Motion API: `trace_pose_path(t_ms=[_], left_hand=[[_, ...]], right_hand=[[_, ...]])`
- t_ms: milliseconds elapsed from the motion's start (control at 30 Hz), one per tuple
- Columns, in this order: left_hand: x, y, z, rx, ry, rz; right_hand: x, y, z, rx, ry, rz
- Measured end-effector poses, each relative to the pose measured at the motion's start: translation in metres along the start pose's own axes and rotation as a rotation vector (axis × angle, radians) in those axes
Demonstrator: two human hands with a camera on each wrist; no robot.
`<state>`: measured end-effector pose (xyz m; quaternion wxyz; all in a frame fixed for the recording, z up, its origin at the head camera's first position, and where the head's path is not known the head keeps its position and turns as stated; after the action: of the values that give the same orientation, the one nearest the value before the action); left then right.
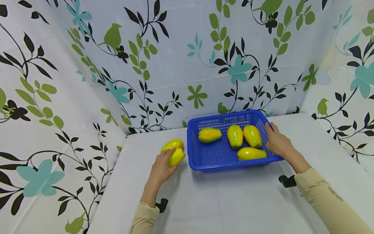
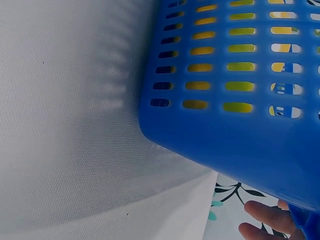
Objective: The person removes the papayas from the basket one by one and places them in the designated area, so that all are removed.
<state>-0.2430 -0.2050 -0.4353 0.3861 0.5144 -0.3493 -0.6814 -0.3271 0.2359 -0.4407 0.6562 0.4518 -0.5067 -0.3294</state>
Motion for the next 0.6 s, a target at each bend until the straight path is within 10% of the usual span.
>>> trace_pose_path(t_ms=[600], left_hand=[[0.014, -0.025, -0.009, 0.040, -0.048, 0.059]], right_hand=[[-0.001, -0.001, 0.003, 0.032, -0.020, 0.002]])
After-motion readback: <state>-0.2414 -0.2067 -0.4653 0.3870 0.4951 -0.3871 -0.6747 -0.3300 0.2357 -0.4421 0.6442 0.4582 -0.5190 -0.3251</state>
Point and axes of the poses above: each hand's wrist, its own z-axis towards the middle knuckle, its own y-axis out of the back of the hand, x = y × z, the point moved 5 cm from there along z, towards the middle knuckle, and after that the axes turned 2 degrees about y, right-handed, at the moved point
